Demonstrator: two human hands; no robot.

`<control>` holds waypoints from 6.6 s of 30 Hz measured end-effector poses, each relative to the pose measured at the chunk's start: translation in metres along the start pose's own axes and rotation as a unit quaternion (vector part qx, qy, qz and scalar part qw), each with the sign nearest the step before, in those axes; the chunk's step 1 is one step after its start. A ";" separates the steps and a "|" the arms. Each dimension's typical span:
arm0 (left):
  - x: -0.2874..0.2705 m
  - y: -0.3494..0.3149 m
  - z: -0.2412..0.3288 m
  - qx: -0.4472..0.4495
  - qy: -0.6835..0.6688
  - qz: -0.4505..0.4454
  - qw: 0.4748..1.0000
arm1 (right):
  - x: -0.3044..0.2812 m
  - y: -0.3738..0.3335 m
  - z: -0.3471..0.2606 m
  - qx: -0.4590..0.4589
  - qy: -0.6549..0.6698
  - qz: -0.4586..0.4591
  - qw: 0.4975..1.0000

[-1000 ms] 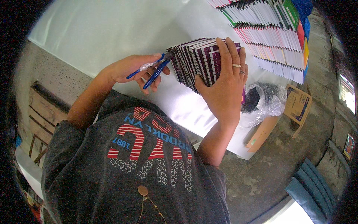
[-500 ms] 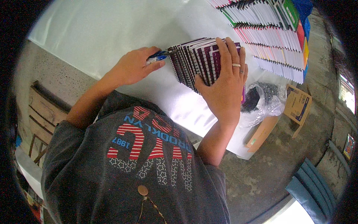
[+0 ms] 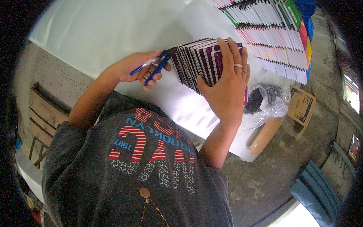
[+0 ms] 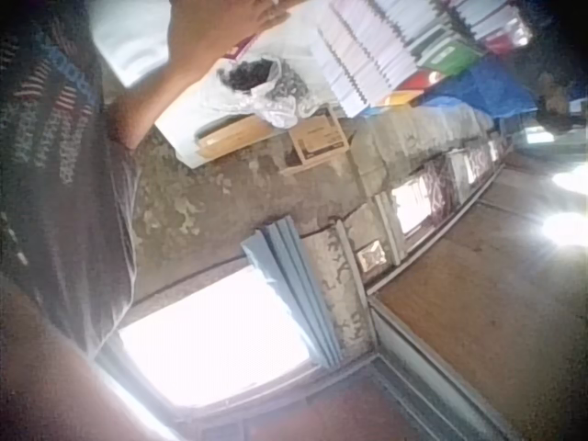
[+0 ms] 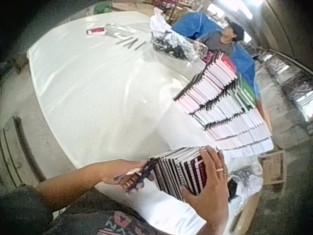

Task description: The person uses snips to cut off the excess metal spiral from several stacks of pink and purple notebooks.

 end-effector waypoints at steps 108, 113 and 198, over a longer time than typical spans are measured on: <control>-0.022 0.018 -0.025 0.005 0.038 0.033 0.999 | -0.001 0.002 -0.001 -0.018 0.004 -0.012 1.000; -0.023 0.020 -0.018 0.022 0.072 0.059 0.995 | -0.001 0.003 -0.002 -0.012 0.008 -0.015 1.000; -0.034 0.032 -0.012 -0.048 0.191 0.164 0.967 | -0.001 0.003 -0.002 -0.010 0.006 -0.020 1.000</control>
Point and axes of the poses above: each hand's wrist, its own y-axis towards the middle knuckle, its own x-axis out of the palm, z = x × y, the point moved 5 cm from there along y, towards the middle knuckle, and after that the axes turned 7 degrees about -x, right-handed, at the moved point
